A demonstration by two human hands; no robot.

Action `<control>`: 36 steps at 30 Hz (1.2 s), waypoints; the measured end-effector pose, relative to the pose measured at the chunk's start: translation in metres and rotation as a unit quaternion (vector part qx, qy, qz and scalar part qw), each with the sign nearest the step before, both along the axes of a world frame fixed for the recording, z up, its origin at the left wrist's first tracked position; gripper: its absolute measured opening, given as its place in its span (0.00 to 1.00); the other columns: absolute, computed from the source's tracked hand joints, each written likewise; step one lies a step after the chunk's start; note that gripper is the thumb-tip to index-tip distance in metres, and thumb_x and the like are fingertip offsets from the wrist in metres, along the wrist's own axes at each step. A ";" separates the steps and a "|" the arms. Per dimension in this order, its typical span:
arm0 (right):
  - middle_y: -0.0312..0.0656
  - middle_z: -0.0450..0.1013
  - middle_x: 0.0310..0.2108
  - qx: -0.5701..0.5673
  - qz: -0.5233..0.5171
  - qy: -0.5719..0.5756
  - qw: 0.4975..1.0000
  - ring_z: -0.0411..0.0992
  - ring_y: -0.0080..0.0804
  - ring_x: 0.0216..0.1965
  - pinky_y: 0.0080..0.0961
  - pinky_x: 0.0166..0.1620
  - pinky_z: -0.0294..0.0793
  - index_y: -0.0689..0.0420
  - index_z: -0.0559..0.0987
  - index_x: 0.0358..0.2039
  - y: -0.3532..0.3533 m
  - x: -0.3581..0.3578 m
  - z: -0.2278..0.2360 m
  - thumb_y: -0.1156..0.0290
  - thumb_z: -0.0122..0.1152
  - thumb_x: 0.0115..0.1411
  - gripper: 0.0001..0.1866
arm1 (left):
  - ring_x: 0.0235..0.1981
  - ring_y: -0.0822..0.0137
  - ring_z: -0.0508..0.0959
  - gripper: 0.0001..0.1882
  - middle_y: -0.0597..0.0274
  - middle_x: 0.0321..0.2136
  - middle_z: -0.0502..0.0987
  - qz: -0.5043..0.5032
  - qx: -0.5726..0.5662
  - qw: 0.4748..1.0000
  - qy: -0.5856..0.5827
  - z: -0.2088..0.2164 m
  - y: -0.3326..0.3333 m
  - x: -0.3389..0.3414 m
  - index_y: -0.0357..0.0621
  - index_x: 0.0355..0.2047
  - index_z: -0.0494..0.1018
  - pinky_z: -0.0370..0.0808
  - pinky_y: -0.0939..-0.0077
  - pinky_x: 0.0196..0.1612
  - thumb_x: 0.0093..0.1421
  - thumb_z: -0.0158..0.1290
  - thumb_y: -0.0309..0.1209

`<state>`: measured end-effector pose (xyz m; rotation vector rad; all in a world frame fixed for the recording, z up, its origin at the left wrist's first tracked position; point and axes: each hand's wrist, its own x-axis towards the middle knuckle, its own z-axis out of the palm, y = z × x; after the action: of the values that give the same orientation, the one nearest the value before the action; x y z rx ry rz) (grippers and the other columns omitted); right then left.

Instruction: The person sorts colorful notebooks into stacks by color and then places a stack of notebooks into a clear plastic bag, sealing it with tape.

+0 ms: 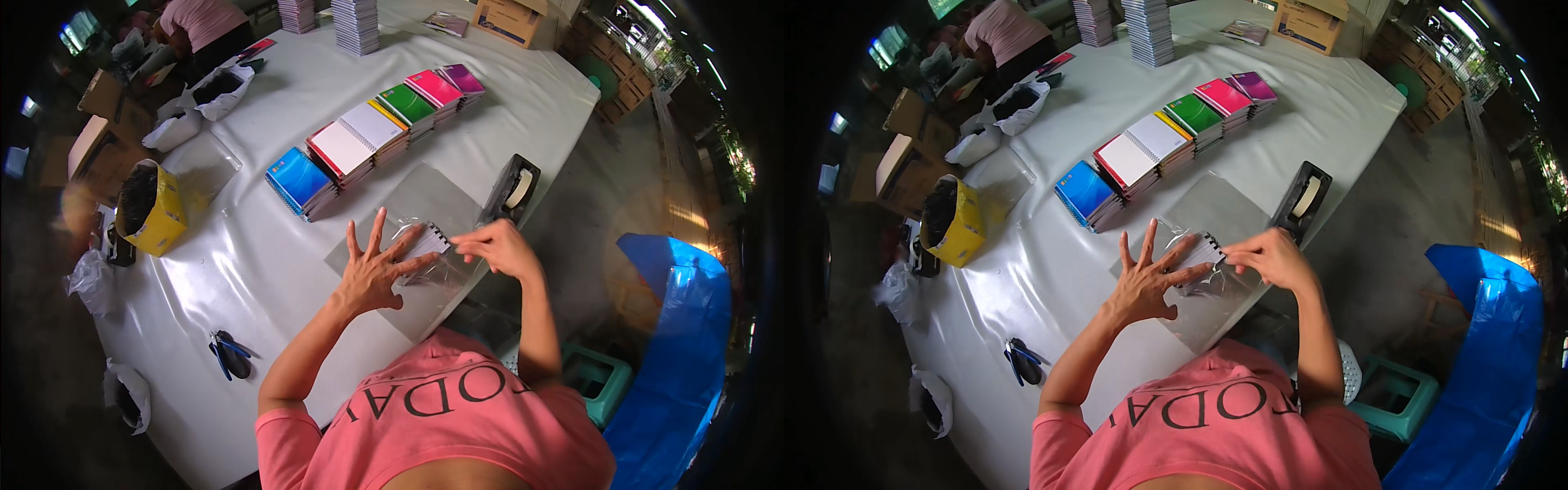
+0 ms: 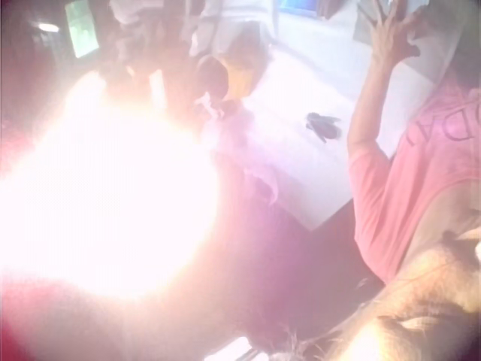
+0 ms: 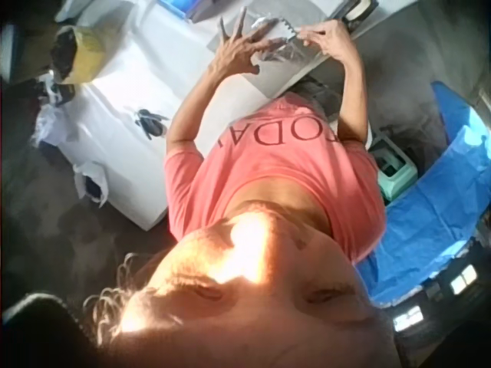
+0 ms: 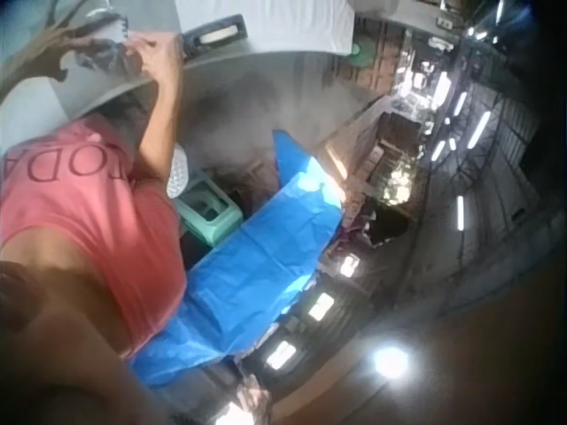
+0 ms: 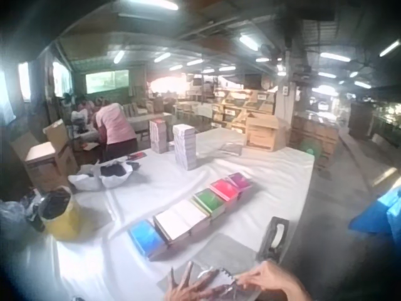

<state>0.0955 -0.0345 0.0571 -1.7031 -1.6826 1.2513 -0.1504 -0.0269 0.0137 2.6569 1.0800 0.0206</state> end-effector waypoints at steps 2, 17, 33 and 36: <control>0.40 0.75 0.19 -0.040 0.111 -0.031 0.993 0.71 0.24 0.19 0.25 0.25 0.69 0.49 0.67 0.56 0.027 -0.011 0.012 0.71 0.64 0.51 0.30 | 0.67 0.45 0.33 0.58 0.79 0.66 0.45 -0.002 -0.009 1.000 0.011 0.005 0.000 0.001 0.93 0.58 0.53 0.33 0.22 0.56 0.24 0.67 0.35; 0.41 0.61 0.57 0.352 0.301 -0.085 0.882 0.59 0.41 0.57 0.37 0.53 0.64 0.36 0.75 0.50 0.021 0.019 -0.060 0.73 0.71 0.38 0.35 | 0.66 0.44 0.28 0.50 0.74 0.67 0.41 0.050 -0.067 0.996 -0.022 -0.006 -0.006 0.013 0.85 0.56 0.60 0.29 0.25 0.57 0.29 0.68 0.39; 0.47 0.64 0.50 0.189 0.189 0.165 0.949 0.63 0.37 0.51 0.34 0.53 0.64 0.50 0.54 0.61 0.031 -0.007 -0.087 0.62 0.76 0.39 0.51 | 0.51 0.59 0.68 0.09 0.58 0.46 0.58 0.358 0.049 0.764 -0.534 -0.054 -0.009 0.055 0.45 0.21 0.77 0.69 0.62 0.50 0.41 0.68 0.29; 0.45 0.66 0.44 0.121 0.118 0.250 0.953 0.65 0.34 0.47 0.31 0.51 0.65 0.49 0.48 0.63 0.035 -0.019 -0.095 0.67 0.78 0.37 0.58 | 0.42 0.61 0.74 0.17 0.56 0.45 0.59 0.367 0.059 0.775 -0.511 -0.059 -0.007 0.053 0.42 0.30 0.73 0.76 0.70 0.37 0.42 0.68 0.31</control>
<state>0.0769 0.0010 -0.0384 -0.9585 -1.6633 1.3712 -0.0975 -0.0343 -0.0448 1.5860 1.5215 1.4958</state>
